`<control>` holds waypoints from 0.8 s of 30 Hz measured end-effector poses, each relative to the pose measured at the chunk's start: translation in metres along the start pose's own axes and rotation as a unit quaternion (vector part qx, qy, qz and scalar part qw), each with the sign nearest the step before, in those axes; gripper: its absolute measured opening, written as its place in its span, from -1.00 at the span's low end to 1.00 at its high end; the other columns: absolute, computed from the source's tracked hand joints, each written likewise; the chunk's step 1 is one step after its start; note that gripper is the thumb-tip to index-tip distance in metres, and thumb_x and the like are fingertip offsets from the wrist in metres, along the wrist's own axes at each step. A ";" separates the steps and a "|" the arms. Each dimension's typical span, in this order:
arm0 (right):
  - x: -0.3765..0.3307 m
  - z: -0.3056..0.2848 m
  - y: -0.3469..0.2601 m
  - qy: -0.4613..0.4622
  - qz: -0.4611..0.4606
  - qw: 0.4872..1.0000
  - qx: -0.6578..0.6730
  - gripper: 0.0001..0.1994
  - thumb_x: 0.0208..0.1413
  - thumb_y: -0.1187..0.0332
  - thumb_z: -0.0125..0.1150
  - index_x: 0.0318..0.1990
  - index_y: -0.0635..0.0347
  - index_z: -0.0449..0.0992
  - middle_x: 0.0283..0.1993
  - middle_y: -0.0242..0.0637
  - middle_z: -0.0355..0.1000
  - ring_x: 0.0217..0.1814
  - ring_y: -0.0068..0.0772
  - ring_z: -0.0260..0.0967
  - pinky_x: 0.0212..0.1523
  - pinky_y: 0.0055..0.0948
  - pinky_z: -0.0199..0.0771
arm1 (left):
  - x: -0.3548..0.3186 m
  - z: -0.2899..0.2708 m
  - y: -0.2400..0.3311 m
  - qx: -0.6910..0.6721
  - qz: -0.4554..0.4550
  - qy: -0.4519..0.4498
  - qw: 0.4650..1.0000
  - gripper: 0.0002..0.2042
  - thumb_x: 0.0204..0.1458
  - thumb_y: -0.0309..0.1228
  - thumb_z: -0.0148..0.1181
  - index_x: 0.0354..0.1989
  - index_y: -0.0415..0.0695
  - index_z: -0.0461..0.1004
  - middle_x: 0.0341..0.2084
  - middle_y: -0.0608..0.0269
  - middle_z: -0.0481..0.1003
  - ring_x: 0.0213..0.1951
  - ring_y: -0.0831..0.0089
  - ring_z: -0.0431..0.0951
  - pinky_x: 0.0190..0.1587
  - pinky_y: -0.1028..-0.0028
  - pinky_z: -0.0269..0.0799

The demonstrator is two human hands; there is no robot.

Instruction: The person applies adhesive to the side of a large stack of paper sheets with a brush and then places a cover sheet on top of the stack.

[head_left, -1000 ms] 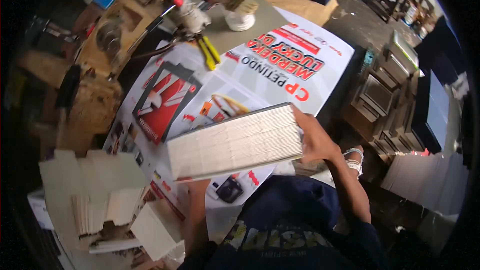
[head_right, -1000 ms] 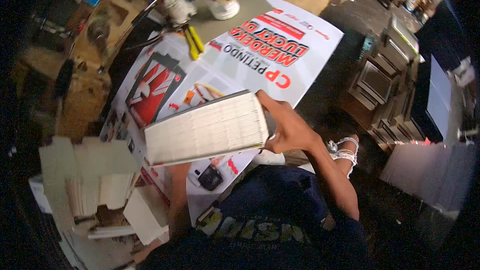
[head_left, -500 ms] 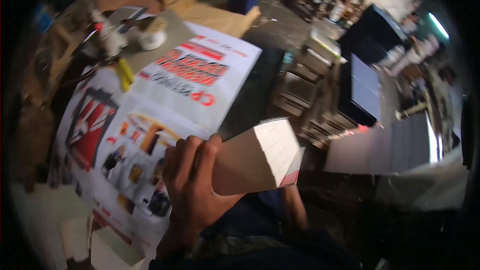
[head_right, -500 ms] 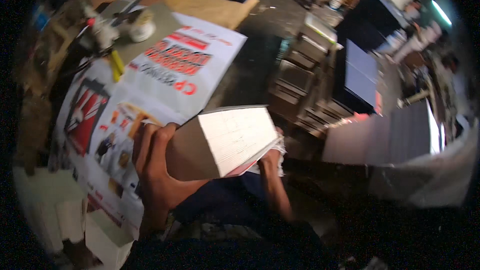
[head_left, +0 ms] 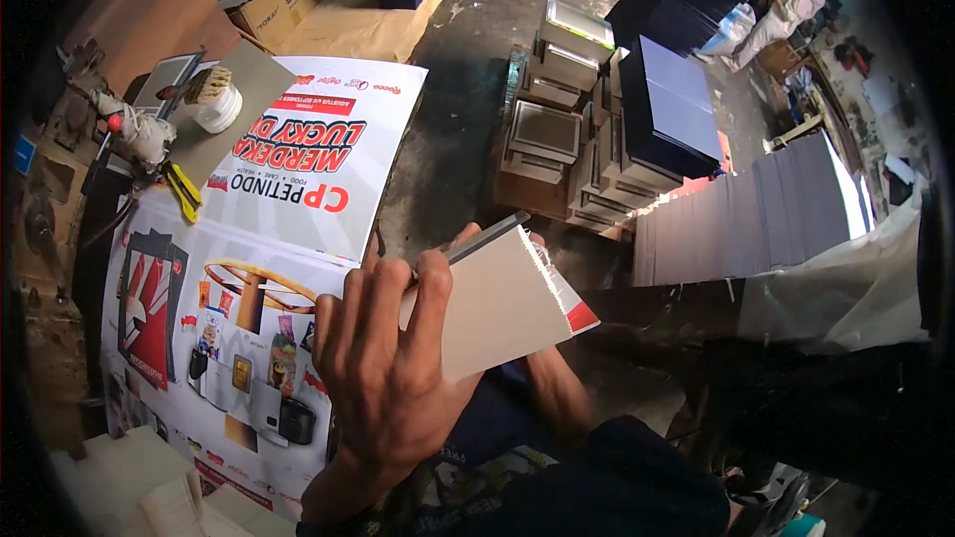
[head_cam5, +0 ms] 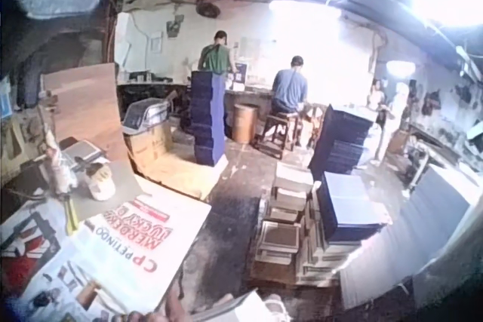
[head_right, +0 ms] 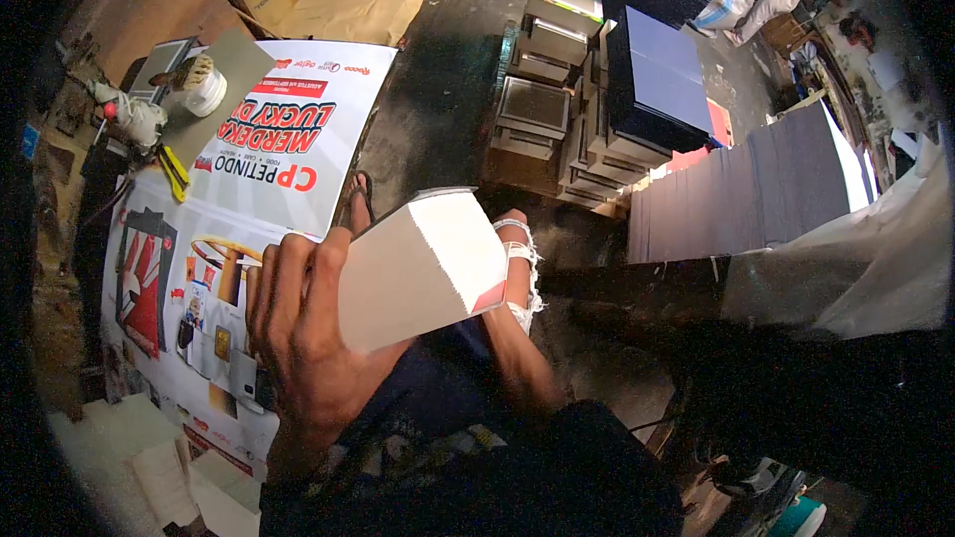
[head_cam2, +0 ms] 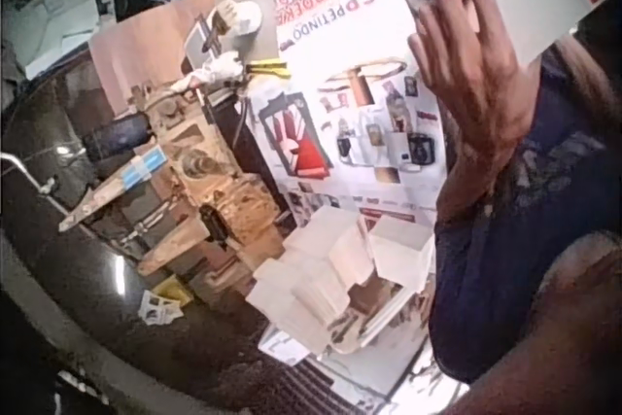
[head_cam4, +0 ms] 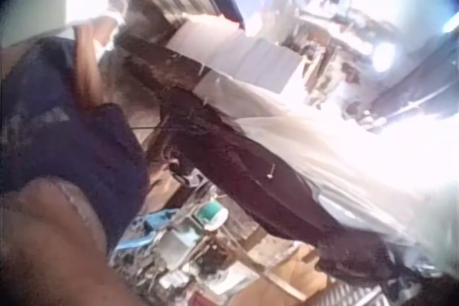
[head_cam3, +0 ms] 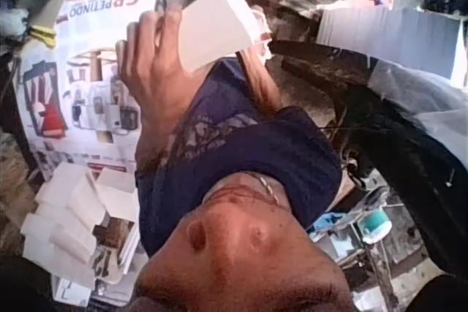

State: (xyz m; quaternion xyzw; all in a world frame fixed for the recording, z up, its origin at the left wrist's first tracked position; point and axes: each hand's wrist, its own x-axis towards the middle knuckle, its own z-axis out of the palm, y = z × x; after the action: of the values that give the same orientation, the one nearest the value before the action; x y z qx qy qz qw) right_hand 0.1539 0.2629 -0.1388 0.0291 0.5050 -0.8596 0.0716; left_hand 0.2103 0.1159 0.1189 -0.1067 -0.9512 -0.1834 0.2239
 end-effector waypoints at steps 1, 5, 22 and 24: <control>0.001 -0.001 -0.006 -0.004 0.000 1.000 -0.013 -0.41 0.00 0.05 0.37 0.09 0.28 0.44 0.03 -0.03 0.49 0.01 -0.10 0.49 0.11 -0.26 0.44 | 0.000 0.000 0.000 -0.002 -0.006 0.001 1.000 -0.35 -0.39 -0.23 0.59 -0.08 -0.21 0.43 -0.36 0.11 0.33 -0.28 0.10 0.43 -0.23 0.17 0.31; 0.000 0.003 -0.018 -0.029 0.004 0.999 -0.044 -0.37 -0.04 0.03 0.39 0.10 0.30 0.44 0.05 0.00 0.48 0.04 -0.08 0.48 0.13 -0.24 0.43 | 0.000 -0.003 -0.004 -0.026 -0.020 -0.004 0.999 -0.35 -0.38 -0.21 0.59 -0.07 -0.21 0.44 -0.35 0.11 0.34 -0.27 0.09 0.43 -0.22 0.17 0.31; 0.044 0.064 -0.070 -0.398 -0.234 0.803 -0.378 0.06 -0.36 0.16 0.56 0.38 0.32 0.16 0.35 0.07 0.22 0.37 0.11 0.15 0.36 -0.09 0.09 | -0.179 -0.036 -0.197 -0.206 -0.296 0.219 0.907 -0.36 -0.35 -0.21 0.58 -0.07 -0.24 0.45 -0.25 0.04 0.47 -0.19 0.10 0.52 -0.16 0.25 0.45; 0.049 0.082 -0.073 -0.371 -0.161 0.832 -0.380 0.00 -0.28 0.18 0.50 0.38 0.31 0.16 0.34 0.07 0.23 0.37 0.12 0.14 0.37 -0.09 0.07 | -0.200 -0.018 -0.224 -0.229 -0.316 0.247 0.887 -0.38 -0.32 -0.21 0.56 -0.06 -0.25 0.45 -0.24 0.04 0.47 -0.18 0.10 0.52 -0.15 0.25 0.46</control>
State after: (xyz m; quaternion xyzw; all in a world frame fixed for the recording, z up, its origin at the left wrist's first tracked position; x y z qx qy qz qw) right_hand 0.0956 0.2221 -0.0415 -0.4031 0.7251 -0.5452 0.1199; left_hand 0.3284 -0.1187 -0.0268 0.1995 -0.7800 -0.4779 0.3514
